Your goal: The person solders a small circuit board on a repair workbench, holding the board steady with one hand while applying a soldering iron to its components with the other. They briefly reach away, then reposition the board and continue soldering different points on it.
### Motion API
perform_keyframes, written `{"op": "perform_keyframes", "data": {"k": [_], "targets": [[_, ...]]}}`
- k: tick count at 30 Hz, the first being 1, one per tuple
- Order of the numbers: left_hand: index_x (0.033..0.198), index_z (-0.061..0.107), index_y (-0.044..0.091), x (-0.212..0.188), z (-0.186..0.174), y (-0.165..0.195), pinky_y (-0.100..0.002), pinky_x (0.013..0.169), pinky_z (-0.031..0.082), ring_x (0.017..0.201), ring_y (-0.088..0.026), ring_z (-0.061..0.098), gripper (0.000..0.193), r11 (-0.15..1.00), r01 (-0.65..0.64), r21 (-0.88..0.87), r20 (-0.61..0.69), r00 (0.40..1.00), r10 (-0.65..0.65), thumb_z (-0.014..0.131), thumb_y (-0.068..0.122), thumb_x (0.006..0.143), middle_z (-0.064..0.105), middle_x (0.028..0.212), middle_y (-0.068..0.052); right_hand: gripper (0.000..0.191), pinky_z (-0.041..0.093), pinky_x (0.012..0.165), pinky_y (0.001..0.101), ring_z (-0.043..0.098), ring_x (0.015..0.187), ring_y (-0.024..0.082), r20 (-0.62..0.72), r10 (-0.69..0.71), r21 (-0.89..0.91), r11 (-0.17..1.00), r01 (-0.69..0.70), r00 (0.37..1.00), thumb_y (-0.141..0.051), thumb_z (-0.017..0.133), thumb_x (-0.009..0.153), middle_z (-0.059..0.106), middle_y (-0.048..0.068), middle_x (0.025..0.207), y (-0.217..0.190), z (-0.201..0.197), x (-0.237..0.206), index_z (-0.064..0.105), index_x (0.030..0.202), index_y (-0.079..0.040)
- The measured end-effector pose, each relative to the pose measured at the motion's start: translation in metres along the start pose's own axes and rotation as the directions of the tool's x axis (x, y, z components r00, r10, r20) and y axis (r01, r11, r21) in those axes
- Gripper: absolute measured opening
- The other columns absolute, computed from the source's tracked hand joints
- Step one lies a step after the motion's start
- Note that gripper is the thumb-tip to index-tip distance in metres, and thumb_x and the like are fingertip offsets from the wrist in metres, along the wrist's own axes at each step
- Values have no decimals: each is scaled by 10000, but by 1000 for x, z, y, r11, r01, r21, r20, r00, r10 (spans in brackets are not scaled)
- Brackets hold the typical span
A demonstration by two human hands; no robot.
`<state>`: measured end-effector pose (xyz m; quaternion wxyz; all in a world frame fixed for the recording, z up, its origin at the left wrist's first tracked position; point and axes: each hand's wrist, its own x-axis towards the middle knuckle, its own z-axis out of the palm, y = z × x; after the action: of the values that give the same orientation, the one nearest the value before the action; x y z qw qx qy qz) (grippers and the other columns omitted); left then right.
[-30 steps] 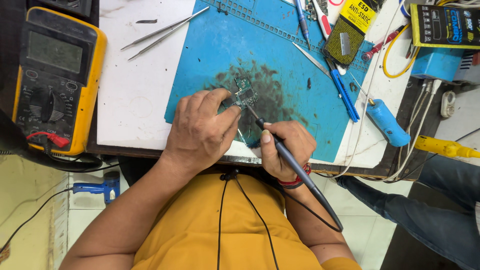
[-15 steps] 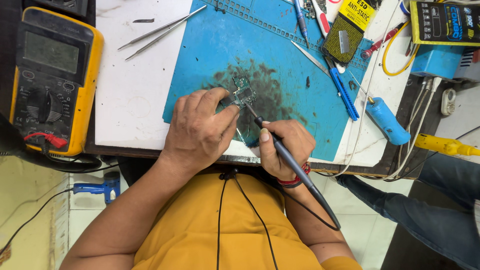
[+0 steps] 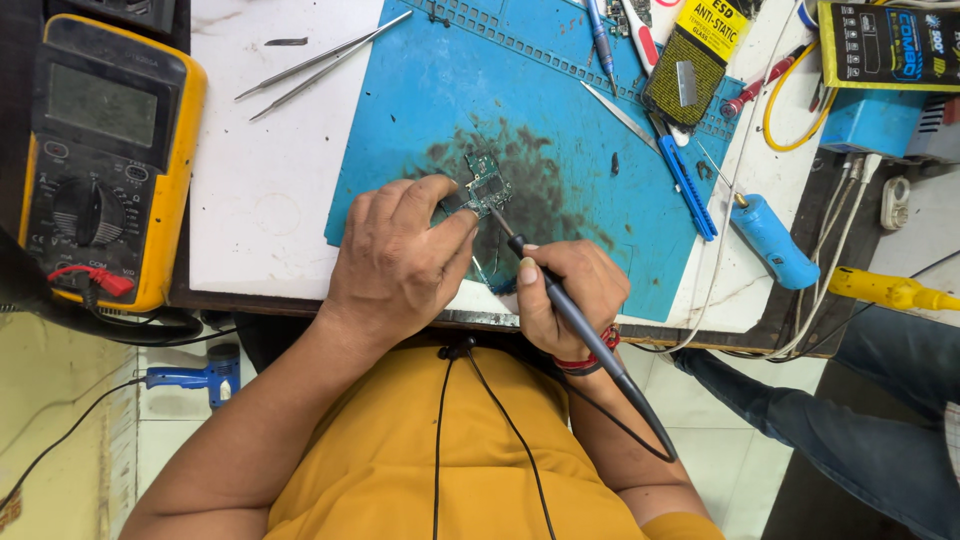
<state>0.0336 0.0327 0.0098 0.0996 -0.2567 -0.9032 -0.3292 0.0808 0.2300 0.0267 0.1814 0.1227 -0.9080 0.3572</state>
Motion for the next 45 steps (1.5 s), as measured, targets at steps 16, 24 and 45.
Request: {"op": "perform_keyframes", "data": {"k": [16,24,45], "targets": [[1045,751,106,0,0,0,-416,914,469,1086,-252,612,158,1000,-3,-3,7,1000,3,780,174,905,636,1196,-81,69,528,682,355,691,729,260,-6,-1,-2,1000,1,1000,-56,688,937,716,114,868,-1,0,1,630,940,-21],[1045,753,109,0,0,0,-416,909,471,1089,-256,614,159,1000,3,-6,1,1000,-3,781,173,902,638,1198,-83,57,521,663,356,682,707,258,-3,-9,-10,1000,9,1000,-51,683,931,712,113,849,0,-1,0,639,940,-16],[1042,749,94,3,-3,2,-422,908,478,1091,-269,618,181,1000,-2,-24,3,1000,2,790,163,880,642,1193,-96,72,512,641,352,666,687,254,0,-19,-14,1000,19,1000,-28,700,913,705,110,835,0,-1,2,650,962,-14]]}}
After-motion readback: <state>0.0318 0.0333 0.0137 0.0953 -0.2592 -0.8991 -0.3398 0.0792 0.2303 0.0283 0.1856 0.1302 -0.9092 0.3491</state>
